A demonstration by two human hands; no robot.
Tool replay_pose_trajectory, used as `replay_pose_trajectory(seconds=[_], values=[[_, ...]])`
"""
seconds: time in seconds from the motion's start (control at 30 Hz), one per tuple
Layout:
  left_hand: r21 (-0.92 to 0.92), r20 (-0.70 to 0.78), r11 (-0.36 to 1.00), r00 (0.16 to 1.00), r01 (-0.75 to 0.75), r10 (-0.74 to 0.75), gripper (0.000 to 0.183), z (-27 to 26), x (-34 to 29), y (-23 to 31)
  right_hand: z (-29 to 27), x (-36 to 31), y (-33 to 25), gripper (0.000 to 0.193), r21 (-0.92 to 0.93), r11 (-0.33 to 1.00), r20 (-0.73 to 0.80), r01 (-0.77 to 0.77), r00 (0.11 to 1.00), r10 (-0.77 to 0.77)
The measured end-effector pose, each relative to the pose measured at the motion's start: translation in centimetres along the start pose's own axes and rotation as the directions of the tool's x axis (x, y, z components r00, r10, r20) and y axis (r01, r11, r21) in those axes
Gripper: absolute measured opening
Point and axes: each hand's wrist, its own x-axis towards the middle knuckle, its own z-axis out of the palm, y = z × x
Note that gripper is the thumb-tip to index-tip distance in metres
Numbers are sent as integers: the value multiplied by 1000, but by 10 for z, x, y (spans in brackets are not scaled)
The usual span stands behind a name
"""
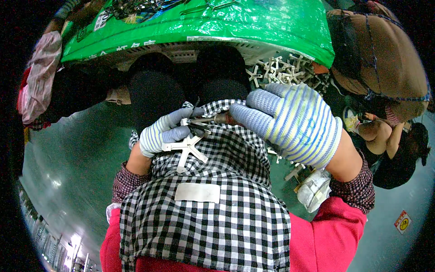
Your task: The person assembles small plastic components onto a white plastic base using pliers and a screwdriver.
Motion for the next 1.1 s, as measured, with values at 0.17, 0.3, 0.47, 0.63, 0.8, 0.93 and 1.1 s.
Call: replay_pose_trajectory(seconds=[0.17, 0.3, 0.47, 0.63, 0.8, 0.93, 1.1], values=[[16, 52, 1000, 998, 20, -20, 53, -7, 5, 0, -1, 6, 13, 35, 112, 993, 28, -27, 999, 24], [68, -14, 997, 1000, -24, 25, 51, 0, -2, 12, 0, 5, 11, 39, 383, 885, 115, -264, 964, 238], [-65, 74, 998, 997, -4, 9, 52, -9, 7, 9, 1, 11, 19, 35, 319, 903, 140, -287, 957, 255], [-24, 50, 1000, 999, -3, 4, 51, -3, 6, 9, 5, 4, 12, 30, 270, 938, 44, -217, 976, 213], [10, 47, 1000, 999, 5, -5, 49, -2, 5, 9, 5, 6, 9, 25, 111, 992, 28, -67, 998, 64], [49, 52, 999, 999, -2, 0, 48, -2, 9, 11, 5, 4, 11, 34, 132, 990, 4, -45, 999, 45], [104, 45, 992, 997, -64, 60, 46, -8, 6, 4, 17, 9, 16, 31, 352, 926, 16, -135, 990, 138]])
